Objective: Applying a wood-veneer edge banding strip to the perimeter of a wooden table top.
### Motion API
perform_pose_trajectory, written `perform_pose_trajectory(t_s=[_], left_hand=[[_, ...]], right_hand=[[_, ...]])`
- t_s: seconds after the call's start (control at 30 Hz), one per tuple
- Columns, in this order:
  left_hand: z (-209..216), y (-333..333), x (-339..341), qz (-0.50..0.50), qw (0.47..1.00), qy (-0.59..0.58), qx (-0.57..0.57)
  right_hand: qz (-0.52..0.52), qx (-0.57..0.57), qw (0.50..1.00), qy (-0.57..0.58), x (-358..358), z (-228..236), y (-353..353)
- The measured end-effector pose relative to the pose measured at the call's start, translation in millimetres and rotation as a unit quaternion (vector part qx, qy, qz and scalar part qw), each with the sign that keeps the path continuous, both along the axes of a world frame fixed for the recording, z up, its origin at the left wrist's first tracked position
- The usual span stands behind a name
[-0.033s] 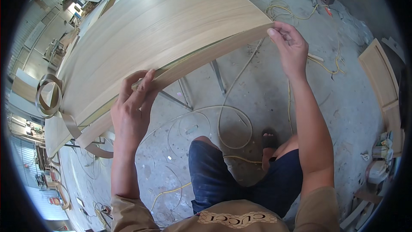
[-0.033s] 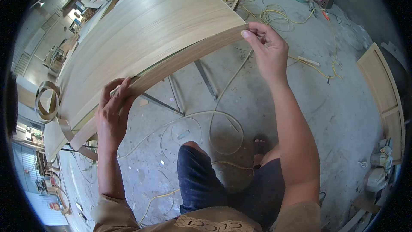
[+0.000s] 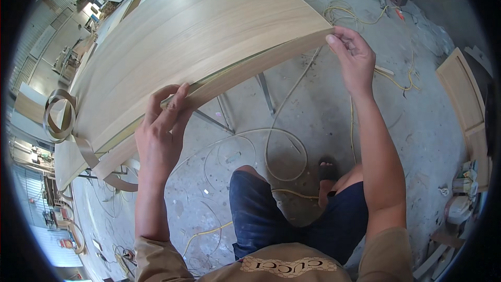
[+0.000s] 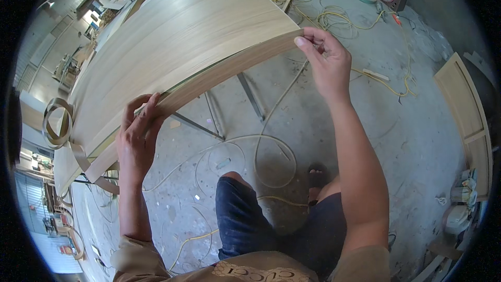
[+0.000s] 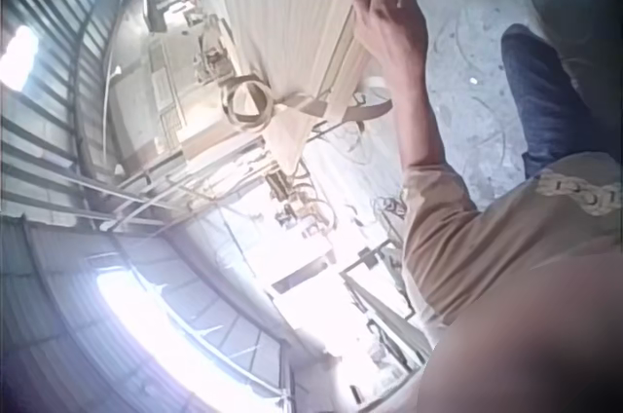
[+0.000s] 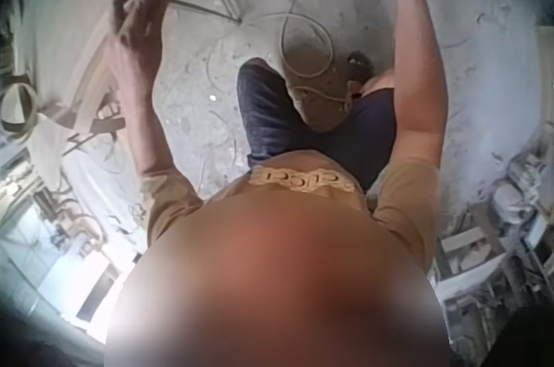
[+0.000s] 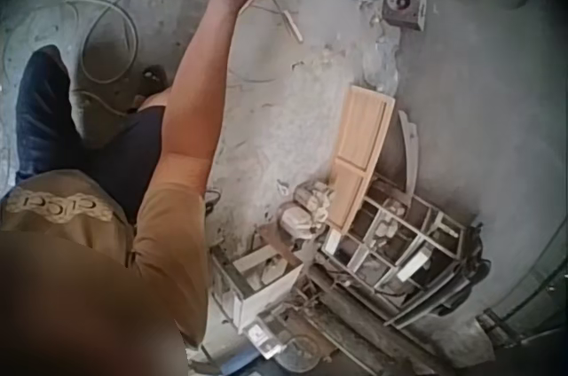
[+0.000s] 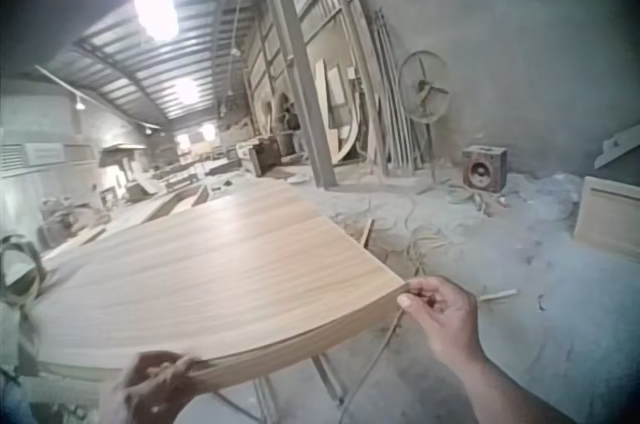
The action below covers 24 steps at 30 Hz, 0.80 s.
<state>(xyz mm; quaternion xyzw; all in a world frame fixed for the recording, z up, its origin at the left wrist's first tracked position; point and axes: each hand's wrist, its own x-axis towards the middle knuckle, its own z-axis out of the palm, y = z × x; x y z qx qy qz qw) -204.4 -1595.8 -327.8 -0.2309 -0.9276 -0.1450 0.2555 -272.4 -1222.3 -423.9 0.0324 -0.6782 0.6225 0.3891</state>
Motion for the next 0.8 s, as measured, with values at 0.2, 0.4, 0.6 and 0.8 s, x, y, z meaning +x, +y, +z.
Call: perform_pose_trajectory(t_s=[0.2, 0.4, 0.6, 0.8], left_hand=[[-1.0, -5.2, -4.6, -0.003, 1.000, 0.009, -0.005], [-2.4, -5.9, -9.6, -0.001, 1.000, 0.007, -0.003], [-0.6, -7.0, -11.1, 0.002, 1.000, 0.009, -0.011], [2.6, -2.5, -11.3, 0.018, 0.999, 0.022, -0.027]], right_hand=[[-0.004, 0.000, 1.000, -0.003, -2.4, 0.1, -1.9], [-0.005, 0.005, 1.000, 0.002, -2.1, -3.6, -0.7], [-0.002, 0.014, 1.000, -0.012, 0.6, -0.3, -2.0], [0.002, 0.012, 1.000, -0.002, -0.6, -1.6, -2.2]])
